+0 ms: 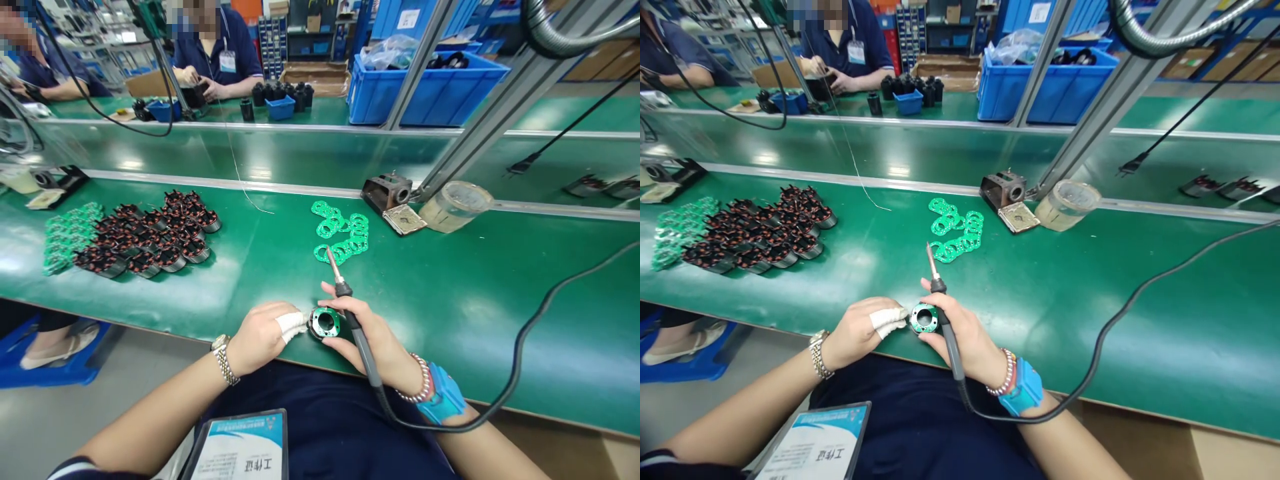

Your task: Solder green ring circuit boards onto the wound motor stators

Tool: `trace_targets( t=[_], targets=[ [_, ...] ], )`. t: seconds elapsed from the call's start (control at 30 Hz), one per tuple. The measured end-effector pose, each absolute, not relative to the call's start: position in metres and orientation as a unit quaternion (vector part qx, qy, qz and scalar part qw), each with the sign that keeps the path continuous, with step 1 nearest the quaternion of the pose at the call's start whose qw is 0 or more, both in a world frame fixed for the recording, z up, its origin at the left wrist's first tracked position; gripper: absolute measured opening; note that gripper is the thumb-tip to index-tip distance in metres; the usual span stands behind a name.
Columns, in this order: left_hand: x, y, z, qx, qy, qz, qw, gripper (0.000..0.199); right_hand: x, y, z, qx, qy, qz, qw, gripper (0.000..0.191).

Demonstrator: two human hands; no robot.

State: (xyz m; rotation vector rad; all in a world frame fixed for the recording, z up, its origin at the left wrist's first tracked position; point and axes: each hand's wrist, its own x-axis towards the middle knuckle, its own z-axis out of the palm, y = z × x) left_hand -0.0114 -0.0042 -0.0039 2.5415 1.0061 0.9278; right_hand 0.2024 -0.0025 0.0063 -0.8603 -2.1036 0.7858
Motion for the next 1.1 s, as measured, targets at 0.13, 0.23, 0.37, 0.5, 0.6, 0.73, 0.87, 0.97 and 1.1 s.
trace_targets(
  t=[0.13,0.23,0.37,0.5,0.6,0.73,0.87,0.97,1.1],
  targets=[
    [-0.006,0.002,-0.002,0.871,0.347,0.32,0.134,0.016,0.203,-0.003,0.004,-0.333,-0.819,0.299,0.358,0.043],
    [0.005,-0.005,-0.004,0.828,0.429,0.326,0.157,0.018,0.201,-0.005,0.002,-0.338,-0.816,0.289,0.369,0.043],
    [0.016,-0.026,-0.007,0.756,0.501,0.365,0.21,0.016,0.199,-0.009,-0.001,-0.371,-0.8,0.274,0.384,0.042],
    [0.02,-0.039,-0.01,0.753,0.489,0.365,0.247,0.025,0.193,-0.012,-0.003,-0.394,-0.796,0.256,0.381,0.04],
    [0.023,-0.035,-0.01,0.742,0.513,0.354,0.245,0.04,0.185,-0.01,-0.003,-0.393,-0.802,0.234,0.384,0.039],
    [0.017,-0.013,-0.009,0.72,0.558,0.32,0.261,0.043,0.178,0.006,0.002,-0.378,-0.811,0.239,0.377,0.045],
    [-0.001,0.033,-0.003,0.717,0.587,0.287,0.241,0.042,0.182,0.042,0.008,-0.415,-0.831,0.165,0.332,0.045],
    [-0.015,0.074,0.004,0.702,0.633,0.275,0.176,0.045,0.183,0.073,0.003,-0.451,-0.836,0.101,0.295,0.044],
    [-0.032,0.1,0.014,0.698,0.652,0.269,0.12,0.055,0.174,0.102,-0.008,-0.441,-0.847,0.073,0.288,0.04]
  ],
)
